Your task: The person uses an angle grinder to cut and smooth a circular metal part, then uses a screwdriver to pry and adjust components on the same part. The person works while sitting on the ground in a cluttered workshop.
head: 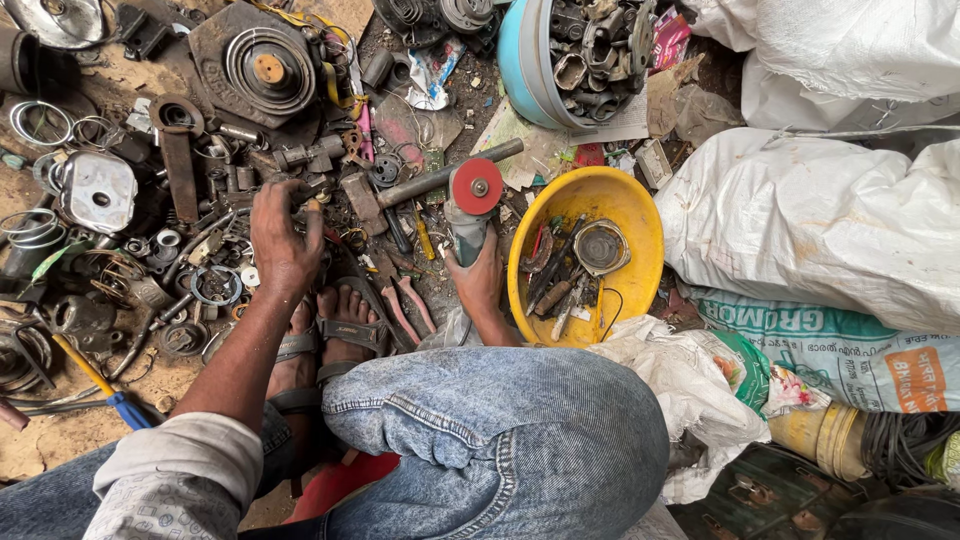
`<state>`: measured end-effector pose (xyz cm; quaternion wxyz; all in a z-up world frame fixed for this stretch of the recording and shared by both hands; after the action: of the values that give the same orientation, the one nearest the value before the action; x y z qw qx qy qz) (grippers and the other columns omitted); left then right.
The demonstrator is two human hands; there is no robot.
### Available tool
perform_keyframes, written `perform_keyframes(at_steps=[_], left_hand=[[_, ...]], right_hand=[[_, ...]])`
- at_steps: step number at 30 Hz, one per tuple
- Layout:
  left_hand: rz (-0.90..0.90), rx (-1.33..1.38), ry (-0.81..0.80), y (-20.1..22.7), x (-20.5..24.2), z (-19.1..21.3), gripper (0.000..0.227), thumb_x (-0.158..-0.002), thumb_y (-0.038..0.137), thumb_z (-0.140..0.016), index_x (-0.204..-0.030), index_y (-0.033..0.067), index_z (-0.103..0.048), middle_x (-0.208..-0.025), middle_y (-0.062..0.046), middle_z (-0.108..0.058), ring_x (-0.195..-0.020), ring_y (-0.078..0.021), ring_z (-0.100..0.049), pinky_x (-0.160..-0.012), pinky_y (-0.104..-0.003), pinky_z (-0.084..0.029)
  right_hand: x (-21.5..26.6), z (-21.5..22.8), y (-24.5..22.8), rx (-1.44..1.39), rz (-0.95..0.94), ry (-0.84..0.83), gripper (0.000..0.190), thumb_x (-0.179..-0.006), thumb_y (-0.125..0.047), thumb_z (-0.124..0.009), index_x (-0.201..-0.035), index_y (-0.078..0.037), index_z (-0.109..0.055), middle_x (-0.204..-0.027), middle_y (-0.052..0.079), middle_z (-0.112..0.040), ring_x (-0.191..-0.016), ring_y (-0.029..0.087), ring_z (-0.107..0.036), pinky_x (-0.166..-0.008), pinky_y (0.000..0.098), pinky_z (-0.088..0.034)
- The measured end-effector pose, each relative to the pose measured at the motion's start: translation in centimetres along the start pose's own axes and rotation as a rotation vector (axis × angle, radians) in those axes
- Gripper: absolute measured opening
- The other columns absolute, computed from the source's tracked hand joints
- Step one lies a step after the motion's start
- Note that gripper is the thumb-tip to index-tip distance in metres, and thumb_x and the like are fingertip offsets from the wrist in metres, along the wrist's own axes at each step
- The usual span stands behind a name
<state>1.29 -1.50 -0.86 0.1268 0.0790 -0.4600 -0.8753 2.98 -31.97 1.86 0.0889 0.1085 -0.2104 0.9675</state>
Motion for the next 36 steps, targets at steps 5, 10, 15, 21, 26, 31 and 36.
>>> perform_keyframes(at_steps=[5,10,15,21,26,31,36], left_hand=[[-0.006,0.014,-0.003,0.3,-0.1,0.2,0.023,-0.100,0.003,-0.065,-0.122,0.0008,-0.057,-0.106,-0.014,-0.060,-0.103,-0.0264,-0.059,-0.095,-0.045,-0.049],[-0.028,0.009,0.007,0.7,0.0,0.4,0.026,-0.101,0.004,-0.065,-0.124,-0.0004,-0.056,-0.107,-0.015,-0.060,-0.105,-0.0278,-0.059,-0.096,-0.046,-0.049],[-0.008,-0.002,-0.008,0.5,0.2,0.2,0.028,-0.099,0.003,-0.064,-0.126,0.0002,-0.057,-0.108,-0.014,-0.060,-0.105,-0.0279,-0.059,-0.096,-0.046,-0.049],[-0.021,-0.011,-0.034,-0.1,0.6,-1.1,0.025,-0.101,0.005,-0.065,-0.124,0.0012,-0.058,-0.104,-0.013,-0.059,-0.098,-0.0256,-0.057,-0.088,-0.043,-0.049],[0.010,-0.017,-0.052,0.1,0.7,-1.0,0.024,-0.100,0.005,-0.065,-0.124,0.0025,-0.058,-0.104,-0.013,-0.059,-0.097,-0.0260,-0.057,-0.086,-0.044,-0.048],[-0.017,-0.024,-0.017,0.9,1.1,0.2,0.029,-0.099,0.007,-0.067,-0.126,-0.0004,-0.057,-0.110,-0.018,-0.059,-0.105,-0.0338,-0.058,-0.093,-0.047,-0.048],[-0.021,-0.007,0.003,1.8,0.7,0.8,0.030,-0.099,0.006,-0.068,-0.125,-0.0008,-0.057,-0.113,-0.019,-0.059,-0.107,-0.0371,-0.058,-0.094,-0.049,-0.047]], right_hand=[[0.3,-0.4,0.5,-0.019,0.019,0.019,0.097,-0.082,-0.023,-0.082,-0.155,0.006,-0.026,-0.144,0.037,-0.048,-0.131,0.048,-0.054,-0.113,0.0513,-0.042],[0.3,-0.3,0.9,-0.032,-0.005,0.008,0.087,-0.086,-0.021,-0.078,-0.154,0.005,-0.029,-0.144,0.035,-0.050,-0.132,0.047,-0.054,-0.111,0.0508,-0.044],[0.1,-0.4,0.3,0.033,0.002,0.036,0.087,-0.086,-0.020,-0.079,-0.154,0.005,-0.030,-0.147,0.034,-0.048,-0.133,0.048,-0.051,-0.111,0.0521,-0.043],[-2.7,-0.2,0.3,0.039,-0.004,0.026,0.088,-0.085,-0.018,-0.078,-0.155,0.005,-0.031,-0.150,0.032,-0.046,-0.135,0.046,-0.050,-0.114,0.0502,-0.039],[-4.6,-0.4,0.3,-0.028,-0.022,0.051,0.087,-0.086,-0.018,-0.077,-0.155,0.005,-0.030,-0.151,0.032,-0.045,-0.138,0.045,-0.049,-0.116,0.0488,-0.038],[-4.6,-0.3,-0.4,-0.017,-0.014,0.128,0.083,-0.087,-0.016,-0.077,-0.154,0.006,-0.033,-0.152,0.033,-0.046,-0.139,0.046,-0.049,-0.118,0.0481,-0.037],[-5.1,0.0,-0.5,0.007,-0.061,0.092,0.085,-0.086,-0.015,-0.077,-0.154,0.006,-0.031,-0.149,0.034,-0.045,-0.135,0.048,-0.047,-0.113,0.0501,-0.038]])
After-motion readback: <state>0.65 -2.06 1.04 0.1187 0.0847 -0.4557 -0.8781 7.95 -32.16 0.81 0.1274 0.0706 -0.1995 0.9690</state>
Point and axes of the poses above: each hand's wrist, its own x-axis away from the middle knuckle, its own z-axis out of the back of the hand, y = z × x, the point moved 2 cm from there along -x, towards the middle knuckle
